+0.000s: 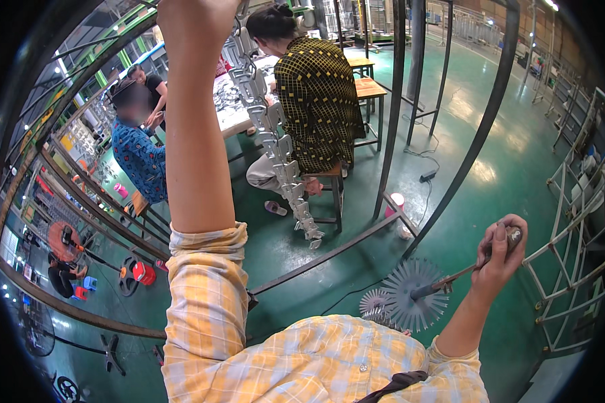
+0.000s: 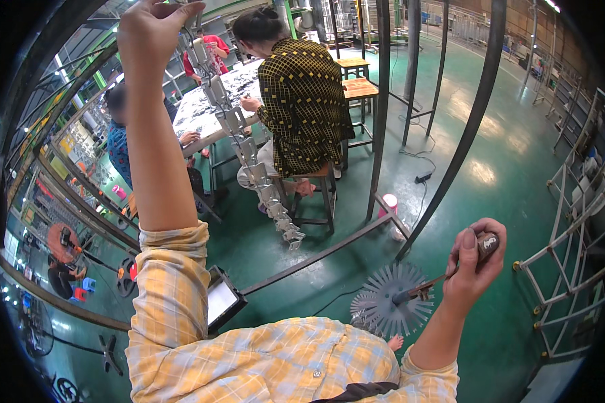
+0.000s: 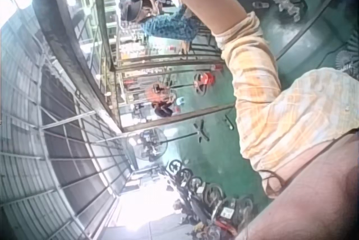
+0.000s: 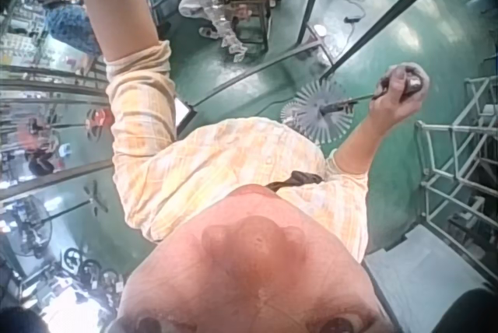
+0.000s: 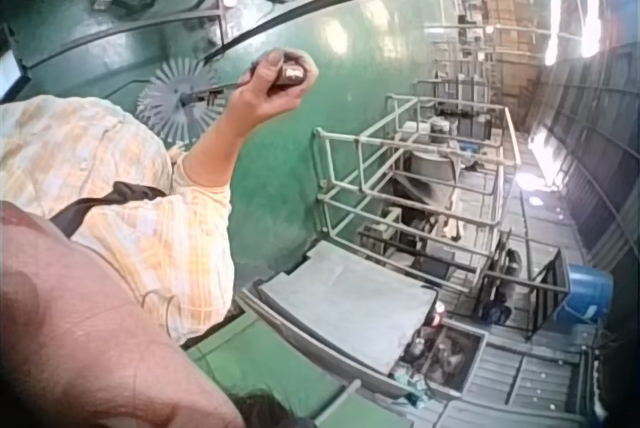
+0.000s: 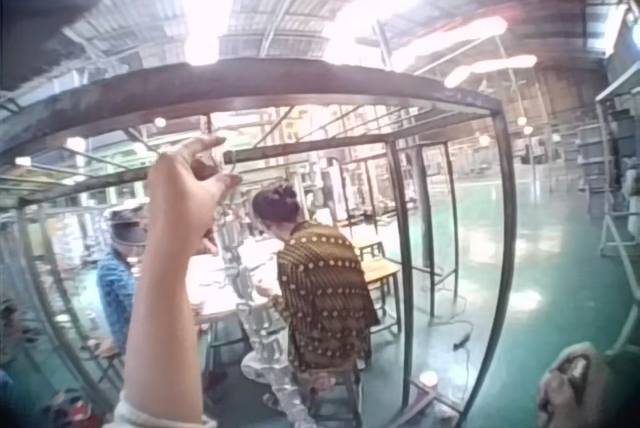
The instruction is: The person hangs small metal hooks onto a multi-pronged vertical rack by hand and then carries a larger loaded metal component through the facility.
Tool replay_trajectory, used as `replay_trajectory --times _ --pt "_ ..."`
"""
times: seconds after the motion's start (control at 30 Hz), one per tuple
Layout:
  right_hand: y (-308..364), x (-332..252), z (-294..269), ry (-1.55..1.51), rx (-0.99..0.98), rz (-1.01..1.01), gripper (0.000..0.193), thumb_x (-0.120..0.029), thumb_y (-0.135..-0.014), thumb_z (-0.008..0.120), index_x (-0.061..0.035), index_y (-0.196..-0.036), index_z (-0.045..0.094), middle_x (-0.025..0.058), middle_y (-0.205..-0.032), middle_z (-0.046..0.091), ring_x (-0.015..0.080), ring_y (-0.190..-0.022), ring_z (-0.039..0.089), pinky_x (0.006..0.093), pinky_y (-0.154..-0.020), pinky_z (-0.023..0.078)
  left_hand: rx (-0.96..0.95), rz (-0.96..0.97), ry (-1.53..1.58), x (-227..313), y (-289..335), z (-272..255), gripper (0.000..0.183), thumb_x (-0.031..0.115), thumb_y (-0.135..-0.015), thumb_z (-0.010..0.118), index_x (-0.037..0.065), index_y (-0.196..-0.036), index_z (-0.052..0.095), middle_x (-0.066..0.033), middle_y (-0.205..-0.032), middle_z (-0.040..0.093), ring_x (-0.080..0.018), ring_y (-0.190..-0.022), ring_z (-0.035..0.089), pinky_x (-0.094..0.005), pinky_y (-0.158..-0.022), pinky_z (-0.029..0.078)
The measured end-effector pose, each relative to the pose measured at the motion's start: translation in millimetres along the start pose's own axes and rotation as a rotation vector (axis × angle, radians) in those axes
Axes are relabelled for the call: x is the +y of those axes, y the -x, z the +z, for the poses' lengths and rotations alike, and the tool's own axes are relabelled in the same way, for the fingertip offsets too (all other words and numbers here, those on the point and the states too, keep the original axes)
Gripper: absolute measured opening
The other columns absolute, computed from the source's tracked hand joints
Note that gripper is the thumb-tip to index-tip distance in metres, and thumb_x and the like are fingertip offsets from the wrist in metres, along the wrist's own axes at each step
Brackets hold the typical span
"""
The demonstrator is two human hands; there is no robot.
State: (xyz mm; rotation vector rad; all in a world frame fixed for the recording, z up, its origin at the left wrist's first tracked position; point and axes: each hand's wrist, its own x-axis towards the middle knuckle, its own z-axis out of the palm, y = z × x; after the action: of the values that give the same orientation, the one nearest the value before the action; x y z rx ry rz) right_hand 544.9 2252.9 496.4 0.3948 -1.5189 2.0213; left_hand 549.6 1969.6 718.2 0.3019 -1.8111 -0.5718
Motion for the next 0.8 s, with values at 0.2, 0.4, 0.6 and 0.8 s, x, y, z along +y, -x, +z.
replay_trajectory --times 0.2,0.4,0.6,0.8 --pt "0 -5 3 0.005 -0.005 0.002 0.012 -0.010 -0.080 0.052 -0.0034 -0.085 0.044 0.0017 -0.058 0.040 0.0032 -0.041 0.031 0.0154 -0.031 0.020 0.055 0.249 0.118 -27 6 5 0.045 0.001 -0.062 0.072 0.007 -0.104 0.058 -0.0051 -0.065 0.060 -0.0091 -0.052 0.053 -0.0209 -0.045 0.043" --pt "-3 -5 0 -0.011 0.023 -0.014 0.015 -0.011 -0.078 0.053 -0.0036 -0.087 0.045 0.0014 -0.061 0.041 0.0038 -0.047 0.034 0.0153 -0.032 0.022 -0.180 0.275 0.453 -65 46 15 0.036 0.005 -0.066 0.070 0.003 -0.101 0.060 -0.0064 -0.074 0.062 -0.0098 -0.067 0.056 -0.0187 -0.062 0.043" --pt "-8 -5 5 -0.001 0.002 -0.016 0.016 -0.014 -0.080 0.053 -0.0015 -0.087 0.047 0.0058 -0.059 0.044 0.0047 -0.038 0.031 0.0164 -0.032 0.022 -0.484 0.066 0.731 -119 143 47 0.031 -0.012 -0.062 0.065 -0.001 -0.091 0.060 -0.0081 -0.088 0.060 -0.0109 -0.081 0.056 -0.0238 -0.071 0.045" --pt "-7 -11 -2 -0.012 -0.034 -0.052 0.016 -0.015 -0.081 0.051 -0.0007 -0.087 0.045 0.0070 -0.057 0.043 0.0053 -0.036 0.029 0.0165 -0.032 0.022 -0.827 -0.201 0.838 -158 276 71 0.035 -0.012 -0.063 0.063 0.000 -0.096 0.058 -0.0079 -0.088 0.060 -0.0113 -0.077 0.056 -0.0236 -0.069 0.045"
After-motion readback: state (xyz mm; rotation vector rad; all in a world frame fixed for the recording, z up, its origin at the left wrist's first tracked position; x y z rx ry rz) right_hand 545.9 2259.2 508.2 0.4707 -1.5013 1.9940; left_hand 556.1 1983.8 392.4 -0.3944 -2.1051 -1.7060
